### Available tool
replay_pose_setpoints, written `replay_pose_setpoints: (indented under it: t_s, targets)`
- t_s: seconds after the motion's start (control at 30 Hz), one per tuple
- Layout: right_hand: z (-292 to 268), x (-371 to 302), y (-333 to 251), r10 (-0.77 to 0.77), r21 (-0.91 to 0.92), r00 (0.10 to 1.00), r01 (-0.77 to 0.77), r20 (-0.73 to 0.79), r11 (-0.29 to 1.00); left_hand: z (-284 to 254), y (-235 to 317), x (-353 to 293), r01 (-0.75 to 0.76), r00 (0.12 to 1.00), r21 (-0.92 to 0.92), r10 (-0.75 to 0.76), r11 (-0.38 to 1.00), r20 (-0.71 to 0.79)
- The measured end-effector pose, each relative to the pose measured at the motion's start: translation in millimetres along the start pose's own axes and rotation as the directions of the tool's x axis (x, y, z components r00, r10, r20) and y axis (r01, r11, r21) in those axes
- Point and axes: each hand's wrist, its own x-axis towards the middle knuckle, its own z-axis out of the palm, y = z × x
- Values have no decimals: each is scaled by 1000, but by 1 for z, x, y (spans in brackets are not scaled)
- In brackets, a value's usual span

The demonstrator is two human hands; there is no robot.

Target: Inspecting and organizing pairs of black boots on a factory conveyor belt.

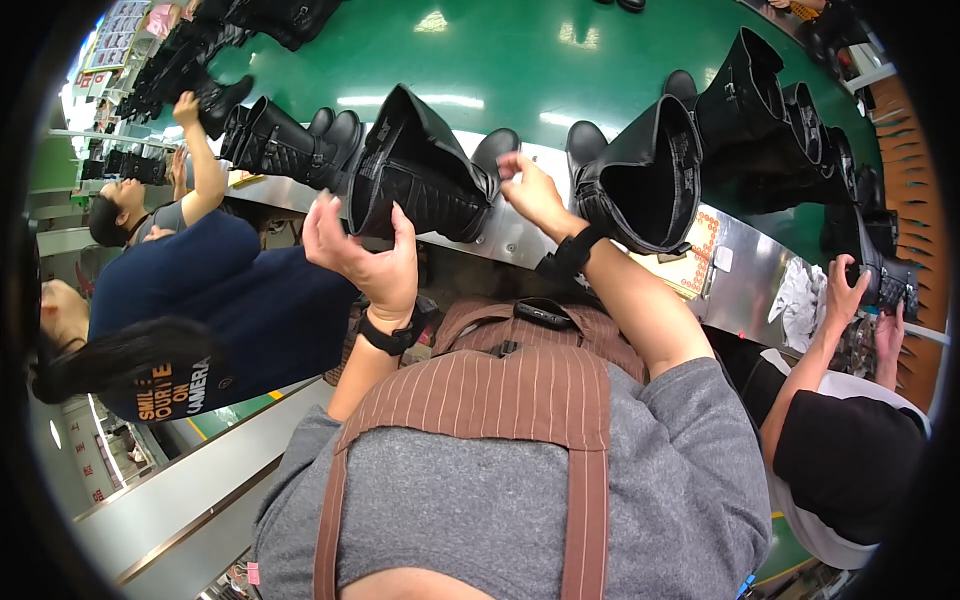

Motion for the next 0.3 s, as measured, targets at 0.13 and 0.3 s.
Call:
replay_pose_setpoints:
  t_s: [0.13,0.3]
  targets:
    - [23,7,69,239,-167,941,-203,240,965,28,-22,-52,301,953,-382,-290,874,88]
    - [46,31,106,253,-147,921,-218,296,965,66,-80,-144,450,730,-52,-333,892,596]
